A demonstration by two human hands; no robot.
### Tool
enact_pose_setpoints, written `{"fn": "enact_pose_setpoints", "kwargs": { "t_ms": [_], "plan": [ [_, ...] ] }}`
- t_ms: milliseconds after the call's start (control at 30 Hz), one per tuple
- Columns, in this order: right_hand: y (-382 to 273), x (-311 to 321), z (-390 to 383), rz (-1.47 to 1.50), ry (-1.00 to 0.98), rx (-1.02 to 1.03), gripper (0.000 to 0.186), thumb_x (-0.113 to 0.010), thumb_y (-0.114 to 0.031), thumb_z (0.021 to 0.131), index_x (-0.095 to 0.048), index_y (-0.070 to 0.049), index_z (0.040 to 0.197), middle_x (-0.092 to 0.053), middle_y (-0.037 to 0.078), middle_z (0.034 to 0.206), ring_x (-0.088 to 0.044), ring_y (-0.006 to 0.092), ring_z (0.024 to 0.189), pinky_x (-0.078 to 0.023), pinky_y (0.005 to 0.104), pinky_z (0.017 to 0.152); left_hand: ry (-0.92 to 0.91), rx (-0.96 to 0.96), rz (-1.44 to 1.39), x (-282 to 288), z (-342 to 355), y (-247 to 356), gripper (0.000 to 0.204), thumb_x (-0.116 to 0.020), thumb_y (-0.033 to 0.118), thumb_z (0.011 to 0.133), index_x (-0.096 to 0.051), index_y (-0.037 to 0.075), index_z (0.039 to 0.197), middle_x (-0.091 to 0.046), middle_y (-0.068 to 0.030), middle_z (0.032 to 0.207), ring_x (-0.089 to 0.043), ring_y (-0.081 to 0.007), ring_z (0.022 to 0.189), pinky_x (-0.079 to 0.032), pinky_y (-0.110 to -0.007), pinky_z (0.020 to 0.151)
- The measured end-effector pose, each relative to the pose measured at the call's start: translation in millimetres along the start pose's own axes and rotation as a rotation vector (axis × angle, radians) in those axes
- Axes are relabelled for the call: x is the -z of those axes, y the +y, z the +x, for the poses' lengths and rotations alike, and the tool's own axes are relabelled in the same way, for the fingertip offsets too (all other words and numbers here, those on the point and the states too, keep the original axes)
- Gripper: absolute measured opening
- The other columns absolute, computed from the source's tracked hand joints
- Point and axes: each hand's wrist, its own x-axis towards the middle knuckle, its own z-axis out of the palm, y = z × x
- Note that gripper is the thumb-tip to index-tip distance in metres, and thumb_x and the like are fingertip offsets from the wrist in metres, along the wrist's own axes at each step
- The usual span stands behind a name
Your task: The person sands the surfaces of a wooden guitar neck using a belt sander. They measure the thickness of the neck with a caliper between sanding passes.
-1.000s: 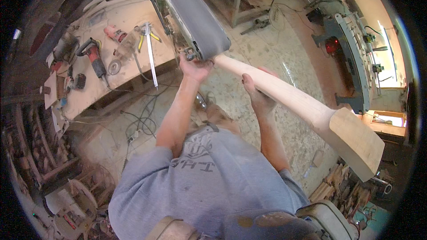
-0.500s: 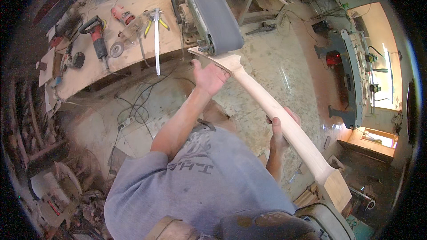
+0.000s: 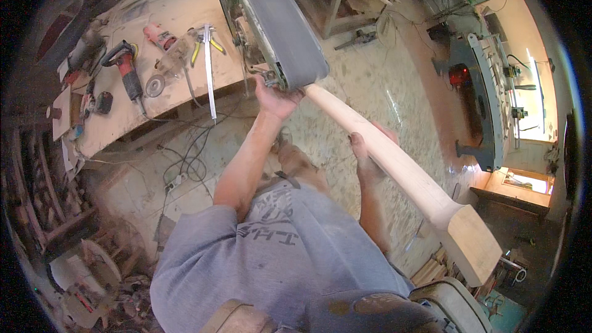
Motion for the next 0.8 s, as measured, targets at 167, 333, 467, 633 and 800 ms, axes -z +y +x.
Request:
{"fn": "enact_pose_setpoints", "kwargs": {
  "t_ms": [167, 333, 467, 633, 800],
  "plan": [
    [-37.3, 40.4, -9.9, -0.022, 0.021, 0.009, 0.060, -0.090, -0.030, 0.078, -0.058, 0.002, 0.117, -0.065, 0.012, 0.105, -0.064, 0.0241, 0.095, -0.053, 0.0372, 0.086, -0.102, 0.109, -0.090, 0.8, -36.4, -22.3, 0.104, -0.026, 0.084, 0.093, -0.035, -0.001, 0.152, -0.045, -0.0222, 0.152, -0.042, -0.0397, 0.141, -0.033, -0.056, 0.118],
    [-65.3, 52.5, -5.9, -0.172, -0.030, 0.149, 0.061, -0.089, -0.030, 0.078, -0.055, 0.004, 0.117, -0.065, 0.014, 0.100, -0.067, 0.0231, 0.084, -0.058, 0.0343, 0.073, -0.212, 0.177, -0.085, 4.0, -50.2, -24.7, 0.110, -0.022, 0.086, 0.092, -0.033, -0.006, 0.151, -0.041, -0.0233, 0.156, -0.039, -0.0398, 0.144, -0.031, -0.051, 0.120],
    [-73.2, 27.4, 8.8, -0.338, -0.081, 0.266, 0.059, -0.089, -0.030, 0.077, -0.058, 0.003, 0.115, -0.065, 0.013, 0.102, -0.065, 0.0203, 0.089, -0.055, 0.0336, 0.081, -0.057, 0.151, -0.101, -4.3, -35.7, -13.4, 0.108, -0.021, 0.086, 0.092, -0.035, -0.003, 0.151, -0.042, -0.0225, 0.155, -0.038, -0.0392, 0.144, -0.032, -0.053, 0.119],
    [-64.7, 2.5, 18.9, -0.413, -0.164, 0.266, 0.057, -0.090, -0.028, 0.077, -0.060, 0.003, 0.115, -0.065, 0.011, 0.102, -0.064, 0.0198, 0.091, -0.053, 0.0339, 0.084, 0.024, 0.050, -0.027, -6.0, -13.3, -3.9, 0.103, -0.023, 0.086, 0.092, -0.037, 0.003, 0.152, -0.041, -0.0211, 0.156, -0.039, -0.0392, 0.143, -0.035, -0.058, 0.115],
    [-72.5, 9.2, 15.0, -0.351, -0.112, 0.303, 0.056, -0.090, -0.028, 0.077, -0.060, 0.003, 0.114, -0.066, 0.011, 0.101, -0.065, 0.0202, 0.089, -0.053, 0.0327, 0.082, -0.081, 0.119, -0.043, -2.9, -20.1, -2.4, 0.110, -0.016, 0.089, 0.089, -0.020, 0.004, 0.159, -0.028, -0.0215, 0.162, -0.031, -0.0436, 0.148, -0.031, -0.063, 0.119]
  ]
}}
